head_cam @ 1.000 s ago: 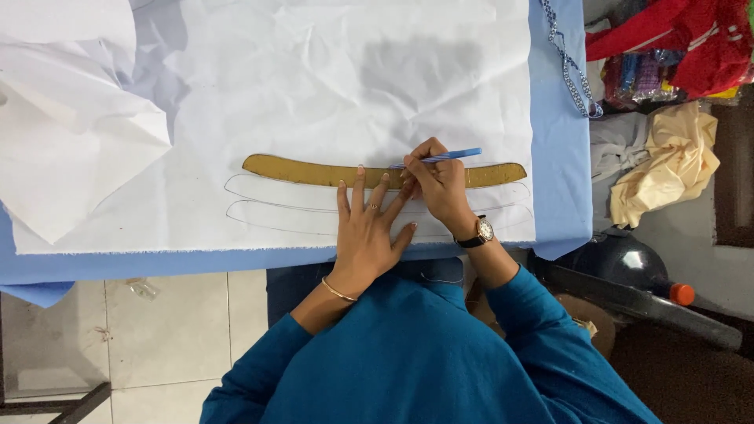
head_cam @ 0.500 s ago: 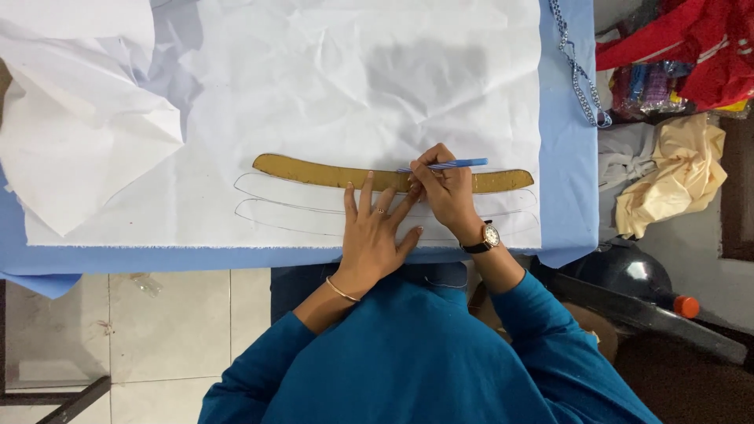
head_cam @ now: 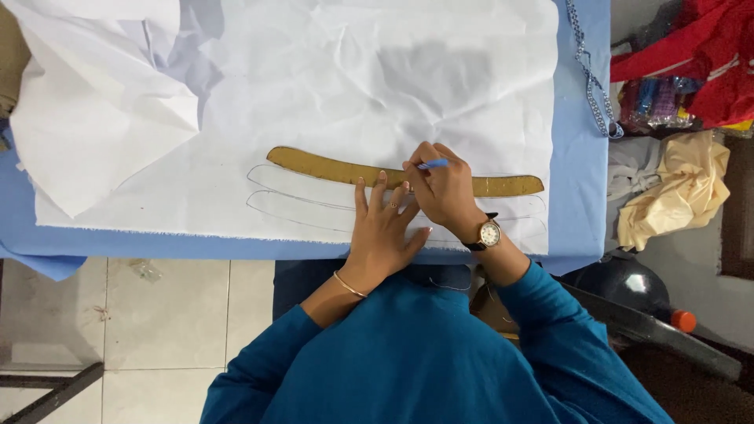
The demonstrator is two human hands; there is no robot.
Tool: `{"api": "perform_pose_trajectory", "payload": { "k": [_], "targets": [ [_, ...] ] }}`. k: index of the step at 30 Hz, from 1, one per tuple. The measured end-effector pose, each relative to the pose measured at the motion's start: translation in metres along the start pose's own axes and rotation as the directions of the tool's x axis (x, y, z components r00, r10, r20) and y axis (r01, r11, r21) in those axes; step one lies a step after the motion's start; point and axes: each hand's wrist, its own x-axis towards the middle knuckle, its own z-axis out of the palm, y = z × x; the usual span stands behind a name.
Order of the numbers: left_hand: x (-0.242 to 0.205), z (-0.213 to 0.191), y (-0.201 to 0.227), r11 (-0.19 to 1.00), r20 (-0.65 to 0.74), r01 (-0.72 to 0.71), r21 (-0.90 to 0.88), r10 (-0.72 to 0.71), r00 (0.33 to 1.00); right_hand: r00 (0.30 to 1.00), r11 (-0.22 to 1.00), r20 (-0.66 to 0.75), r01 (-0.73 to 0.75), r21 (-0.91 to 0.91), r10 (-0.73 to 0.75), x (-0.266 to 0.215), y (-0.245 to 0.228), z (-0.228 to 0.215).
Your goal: The person uses a curved ruler and a blue pen to draw curved lines on a large piece of white fabric laid out on a table. The person repeatedly repositions the ruler and traces along its edge to create multiple parallel pattern lines.
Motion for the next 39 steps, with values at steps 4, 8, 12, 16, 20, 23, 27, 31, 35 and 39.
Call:
{"api": "perform_pose_trajectory", "payload": {
  "k": [4, 8, 12, 16, 20, 23, 27, 31, 35, 39],
  "targets": [
    [0.001, 0.0, 0.001, 0.999, 0.08, 0.03, 0.036, -0.032, 0.996, 0.993, 0.97, 0.09, 0.097, -0.221, -0.079, 0.014, -0.008, 0.002],
    [0.002, -0.006, 0.003, 0.997, 0.151, 0.054, 0.047, -0.061, 0.987, 0.979, 0.896, 0.161, 0.18, -0.405, -0.125, 0.027, -0.021, 0.01],
    [0.004, 0.003, -0.001, 0.997, 0.204, 0.064, 0.03, -0.069, 0.977, 0.973, 0.879, 0.166, 0.219, -0.424, -0.162, 0.039, -0.029, 0.02],
    [0.004, -0.002, 0.001, 0.997, 0.211, 0.066, 0.028, -0.07, 0.975, 0.964, 0.931, 0.232, 0.202, -0.303, -0.134, 0.046, -0.024, 0.041],
    [0.005, -0.002, 0.001, 0.997, 0.219, 0.078, 0.028, -0.082, 0.972, 0.961, 0.916, 0.206, 0.245, -0.318, -0.185, 0.051, -0.026, 0.064],
    [0.004, 0.005, 0.0, 0.995, 0.211, 0.08, 0.055, -0.09, 0.973, 0.959, 0.951, 0.217, 0.228, -0.208, -0.183, 0.055, -0.035, 0.072],
    [0.006, 0.002, 0.001, 0.994, 0.243, 0.104, 0.044, -0.111, 0.964, 0.952, 0.967, 0.187, 0.226, 0.115, -0.244, 0.064, -0.036, 0.071],
    [0.004, 0.0, 0.002, 0.995, 0.231, 0.093, 0.03, -0.098, 0.968, 0.95, 0.928, 0.174, 0.194, 0.319, -0.259, 0.066, -0.036, 0.062],
    [0.002, 0.003, -0.001, 0.997, 0.167, 0.076, 0.0, -0.075, 0.983, 0.958, 0.921, 0.182, 0.147, 0.361, -0.224, 0.057, -0.032, 0.047],
    [0.002, 0.001, -0.001, 0.997, 0.19, 0.07, -0.014, -0.066, 0.98, 0.946, 0.932, 0.243, 0.124, 0.342, -0.215, 0.055, -0.033, 0.031]
  ]
}}
